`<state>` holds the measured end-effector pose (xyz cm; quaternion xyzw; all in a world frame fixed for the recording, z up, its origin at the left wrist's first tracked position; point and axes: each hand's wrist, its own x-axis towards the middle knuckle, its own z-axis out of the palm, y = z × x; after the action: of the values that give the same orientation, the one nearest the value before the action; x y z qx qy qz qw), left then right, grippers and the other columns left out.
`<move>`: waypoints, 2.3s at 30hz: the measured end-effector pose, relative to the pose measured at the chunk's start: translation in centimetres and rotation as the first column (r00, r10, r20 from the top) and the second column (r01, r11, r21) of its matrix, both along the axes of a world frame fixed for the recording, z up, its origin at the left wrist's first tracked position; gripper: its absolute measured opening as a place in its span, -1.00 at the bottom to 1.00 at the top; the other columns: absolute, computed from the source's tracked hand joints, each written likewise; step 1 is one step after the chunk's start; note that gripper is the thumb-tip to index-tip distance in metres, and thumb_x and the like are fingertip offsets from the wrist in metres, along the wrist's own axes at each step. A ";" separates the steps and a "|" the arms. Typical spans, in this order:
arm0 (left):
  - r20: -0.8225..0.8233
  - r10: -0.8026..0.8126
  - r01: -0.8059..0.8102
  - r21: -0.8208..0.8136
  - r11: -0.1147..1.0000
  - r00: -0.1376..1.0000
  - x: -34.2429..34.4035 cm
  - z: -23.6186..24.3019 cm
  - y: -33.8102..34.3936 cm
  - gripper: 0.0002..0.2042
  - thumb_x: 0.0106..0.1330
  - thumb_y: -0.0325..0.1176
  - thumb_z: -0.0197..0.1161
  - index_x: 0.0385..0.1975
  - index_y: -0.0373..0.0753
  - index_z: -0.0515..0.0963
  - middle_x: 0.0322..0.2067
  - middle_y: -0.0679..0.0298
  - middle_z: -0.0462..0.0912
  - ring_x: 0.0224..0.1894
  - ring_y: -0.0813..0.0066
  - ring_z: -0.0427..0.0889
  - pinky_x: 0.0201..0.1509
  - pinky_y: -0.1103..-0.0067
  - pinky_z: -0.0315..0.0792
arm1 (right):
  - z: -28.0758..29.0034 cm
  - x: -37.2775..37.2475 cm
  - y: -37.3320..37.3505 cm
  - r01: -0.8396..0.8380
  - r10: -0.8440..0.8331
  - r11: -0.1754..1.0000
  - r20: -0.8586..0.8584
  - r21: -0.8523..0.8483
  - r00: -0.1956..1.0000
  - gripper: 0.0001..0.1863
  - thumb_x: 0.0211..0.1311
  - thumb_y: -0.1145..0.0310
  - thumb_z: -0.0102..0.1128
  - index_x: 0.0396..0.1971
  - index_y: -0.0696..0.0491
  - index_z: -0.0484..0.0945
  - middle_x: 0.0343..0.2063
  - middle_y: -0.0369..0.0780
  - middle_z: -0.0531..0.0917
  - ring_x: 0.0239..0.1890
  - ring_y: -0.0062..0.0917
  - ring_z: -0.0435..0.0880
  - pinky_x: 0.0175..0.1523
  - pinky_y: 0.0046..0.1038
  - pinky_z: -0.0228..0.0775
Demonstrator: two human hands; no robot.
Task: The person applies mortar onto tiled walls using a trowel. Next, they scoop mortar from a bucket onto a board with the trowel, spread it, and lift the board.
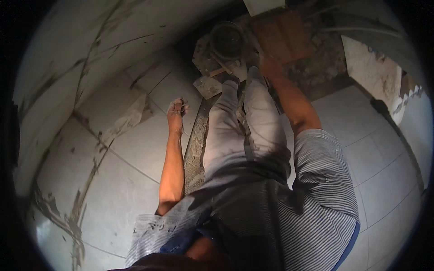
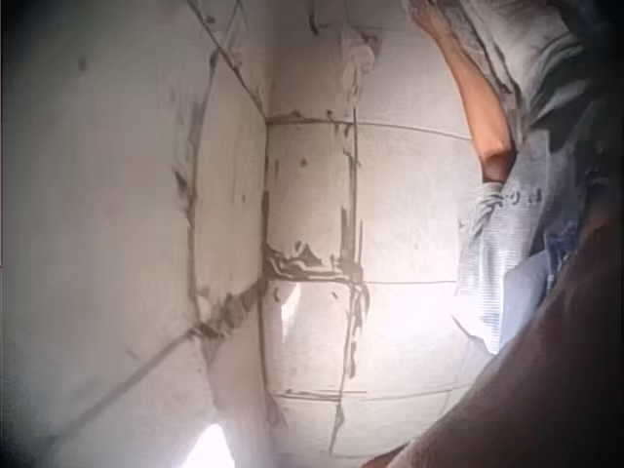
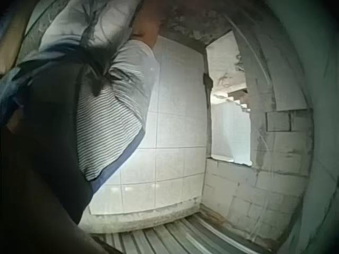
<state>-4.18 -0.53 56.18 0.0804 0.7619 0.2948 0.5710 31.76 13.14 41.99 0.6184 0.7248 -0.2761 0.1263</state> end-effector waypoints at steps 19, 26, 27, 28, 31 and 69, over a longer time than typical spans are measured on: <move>0.148 -0.073 0.121 -0.347 0.930 0.986 4.6 -15.7 -5.1 -0.68 0.33 -0.16 0.04 -0.11 -0.28 0.44 -0.25 0.24 0.57 -0.25 0.49 0.54 -0.15 0.56 0.42 | -26.6 -7.9 4.1 -0.270 0.272 0.953 -0.006 -0.135 0.962 -0.80 0.04 0.34 0.18 -0.33 0.06 0.61 -0.28 -0.14 0.60 -0.19 -0.27 0.61 -0.26 -0.25 0.56; 0.169 -0.162 0.207 -0.298 0.932 0.972 5.8 -19.4 -1.9 -0.62 0.33 -0.14 0.04 -0.02 -0.30 0.41 -0.20 0.25 0.54 -0.22 0.54 0.52 -0.14 0.56 0.42 | -27.7 -4.5 5.8 -0.415 0.408 0.876 -0.082 -0.245 0.909 -0.83 0.03 0.37 0.21 -0.34 0.04 0.60 -0.34 -0.15 0.60 -0.23 -0.31 0.62 -0.24 -0.30 0.57; 0.152 -0.200 0.233 -0.254 0.939 0.968 5.3 -20.9 -0.7 -0.62 0.33 -0.14 0.04 -0.03 -0.31 0.41 -0.19 0.24 0.53 -0.22 0.54 0.51 -0.12 0.55 0.42 | -27.7 -4.8 6.5 -0.417 0.409 0.879 -0.083 -0.232 0.909 -0.83 0.03 0.37 0.21 -0.34 0.04 0.60 -0.34 -0.15 0.60 -0.23 -0.31 0.62 -0.24 -0.30 0.57; 0.121 -0.237 0.259 -0.223 0.940 0.964 4.1 -22.1 0.5 -0.62 0.33 -0.14 0.03 -0.03 -0.32 0.41 -0.17 0.22 0.53 -0.22 0.53 0.51 -0.11 0.53 0.42 | -27.1 -6.1 7.0 -0.398 0.391 0.866 -0.087 -0.302 0.916 -0.79 0.02 0.34 0.23 -0.30 0.03 0.58 -0.32 -0.15 0.59 -0.22 -0.32 0.61 -0.25 -0.30 0.57; 0.104 -0.277 0.292 -0.175 0.940 0.955 3.2 -29.9 3.9 -0.61 0.34 -0.13 0.01 -0.02 -0.32 0.38 -0.17 0.21 0.51 -0.17 0.44 0.50 -0.06 0.50 0.42 | -28.6 -4.6 7.1 -0.332 0.338 0.829 -0.069 -0.450 0.938 -0.67 -0.01 0.31 0.27 -0.17 0.01 0.54 -0.27 -0.15 0.57 -0.18 -0.33 0.59 -0.22 -0.28 0.55; -0.325 -0.623 0.591 -0.201 0.781 0.712 -2.4 -6.5 -6.7 -0.68 0.31 -0.18 0.01 -0.10 -0.26 0.47 -0.28 0.24 0.58 -0.24 0.47 0.55 -0.25 0.56 0.44 | 26.1 -3.1 11.1 -0.387 0.213 0.914 -0.663 -0.125 0.718 -0.42 -0.13 0.15 0.32 -0.05 0.01 0.40 -0.18 -0.08 0.57 -0.14 -0.19 0.57 -0.05 -0.29 0.40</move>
<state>-6.59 -7.25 49.67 0.3571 0.7987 0.0382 0.4827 28.71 24.21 68.06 0.3395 0.7736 -0.5350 -0.0048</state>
